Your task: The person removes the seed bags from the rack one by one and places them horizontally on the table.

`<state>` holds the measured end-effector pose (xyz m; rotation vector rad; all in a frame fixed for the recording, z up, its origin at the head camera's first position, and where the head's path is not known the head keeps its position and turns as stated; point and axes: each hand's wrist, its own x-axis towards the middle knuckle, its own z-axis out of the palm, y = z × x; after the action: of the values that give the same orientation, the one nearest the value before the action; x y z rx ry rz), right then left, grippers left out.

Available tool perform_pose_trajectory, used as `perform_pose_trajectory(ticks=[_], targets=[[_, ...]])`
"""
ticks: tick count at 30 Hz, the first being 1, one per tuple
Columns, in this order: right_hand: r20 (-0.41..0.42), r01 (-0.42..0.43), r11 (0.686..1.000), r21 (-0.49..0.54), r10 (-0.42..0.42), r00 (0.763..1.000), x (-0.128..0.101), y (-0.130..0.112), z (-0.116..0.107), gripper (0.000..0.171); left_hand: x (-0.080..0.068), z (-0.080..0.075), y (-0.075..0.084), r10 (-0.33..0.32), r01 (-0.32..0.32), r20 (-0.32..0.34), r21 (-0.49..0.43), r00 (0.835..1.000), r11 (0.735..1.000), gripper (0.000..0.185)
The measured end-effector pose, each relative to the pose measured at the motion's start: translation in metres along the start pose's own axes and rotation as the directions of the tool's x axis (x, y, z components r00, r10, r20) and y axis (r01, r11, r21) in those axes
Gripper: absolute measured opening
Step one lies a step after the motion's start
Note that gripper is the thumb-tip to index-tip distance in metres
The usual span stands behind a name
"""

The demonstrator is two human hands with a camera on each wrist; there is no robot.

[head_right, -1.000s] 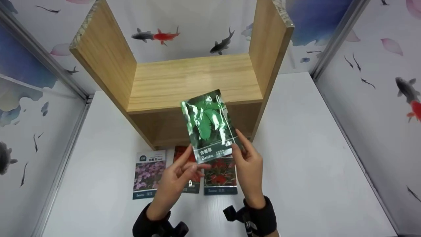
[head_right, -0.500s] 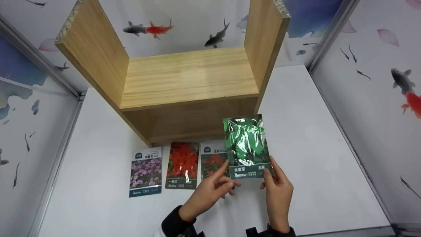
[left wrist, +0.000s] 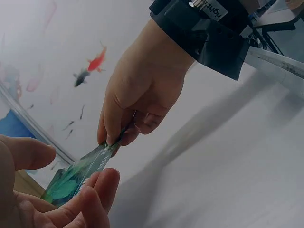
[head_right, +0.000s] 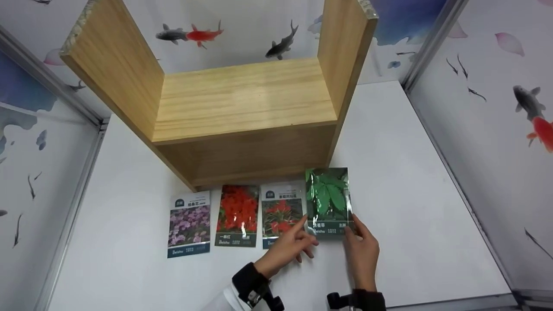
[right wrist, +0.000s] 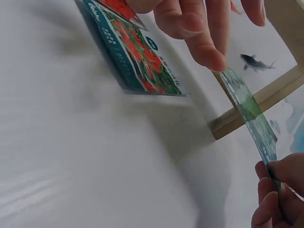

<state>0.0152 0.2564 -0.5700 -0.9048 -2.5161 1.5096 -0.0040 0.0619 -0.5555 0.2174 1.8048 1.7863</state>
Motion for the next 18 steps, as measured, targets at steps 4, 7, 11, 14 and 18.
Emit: perform_pose_trajectory(ticks=[4,7,11,14,18], targets=[[0.02,0.016,0.999,-0.043,-0.016,1.0,0.008,0.007,0.002,0.046,0.007,0.003,-0.007,-0.037,0.035,-0.02,-0.113,0.999,0.993,0.07],[0.04,0.017,0.998,-0.063,-0.014,0.999,0.012,0.01,0.002,0.046,0.01,0.006,-0.012,-0.051,0.045,-0.039,-0.142,0.998,0.989,0.07],[0.062,0.0,0.996,-0.089,0.006,0.998,0.015,0.016,0.004,0.045,0.011,0.008,-0.016,-0.072,0.064,-0.046,-0.154,0.996,0.986,0.07],[0.071,-0.015,0.995,-0.096,0.022,0.997,0.015,0.02,0.004,0.046,0.01,0.009,-0.019,-0.085,0.077,-0.044,-0.159,0.995,0.984,0.07],[0.078,-0.014,0.995,-0.094,0.022,0.997,0.014,0.024,0.006,0.044,0.009,0.01,-0.024,-0.11,0.1,-0.049,-0.168,0.993,0.981,0.069]])
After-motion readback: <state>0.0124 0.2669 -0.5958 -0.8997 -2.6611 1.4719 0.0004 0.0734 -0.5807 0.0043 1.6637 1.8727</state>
